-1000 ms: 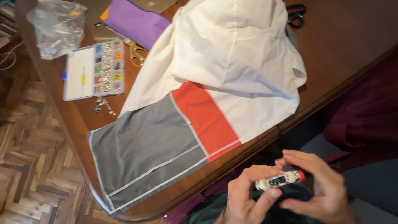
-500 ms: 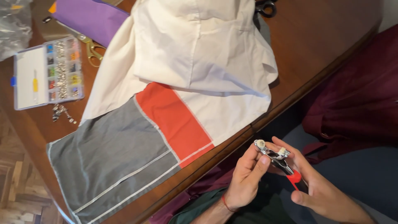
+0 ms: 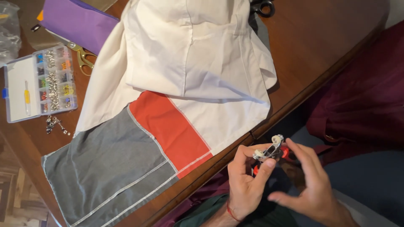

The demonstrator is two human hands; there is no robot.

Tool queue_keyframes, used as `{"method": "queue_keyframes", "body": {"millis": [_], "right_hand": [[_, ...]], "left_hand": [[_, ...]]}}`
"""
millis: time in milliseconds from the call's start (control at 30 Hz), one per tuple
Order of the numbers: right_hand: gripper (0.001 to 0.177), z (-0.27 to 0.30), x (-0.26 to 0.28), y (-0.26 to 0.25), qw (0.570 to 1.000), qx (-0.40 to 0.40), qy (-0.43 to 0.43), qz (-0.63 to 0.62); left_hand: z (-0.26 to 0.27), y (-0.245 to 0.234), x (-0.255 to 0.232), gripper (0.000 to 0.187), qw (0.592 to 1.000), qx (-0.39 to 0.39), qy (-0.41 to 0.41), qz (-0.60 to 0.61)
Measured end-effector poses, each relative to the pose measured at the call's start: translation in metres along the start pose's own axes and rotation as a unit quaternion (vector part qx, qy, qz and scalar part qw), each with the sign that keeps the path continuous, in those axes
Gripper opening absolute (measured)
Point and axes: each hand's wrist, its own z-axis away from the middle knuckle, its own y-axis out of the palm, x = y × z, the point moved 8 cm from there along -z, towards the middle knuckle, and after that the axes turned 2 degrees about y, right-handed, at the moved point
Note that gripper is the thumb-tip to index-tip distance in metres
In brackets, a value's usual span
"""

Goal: Attaching metal eyelets to a fabric garment using eyelet pliers

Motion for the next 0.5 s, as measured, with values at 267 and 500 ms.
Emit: {"method": "queue_keyframes", "body": {"millis": [267,500], "right_hand": [[0.161,-0.001,0.009,0.025,0.998,0.031,0.019,0.042],[0.132,0.002,-0.001,0.032,0.993,0.001,0.082,0.080]], "left_hand": [[-0.006,0.004,0.011,0.018,0.999,-0.019,-0.011,0.034],[-0.003,0.019,0.004,0.019,0.999,0.011,-0.020,-0.039]]}}
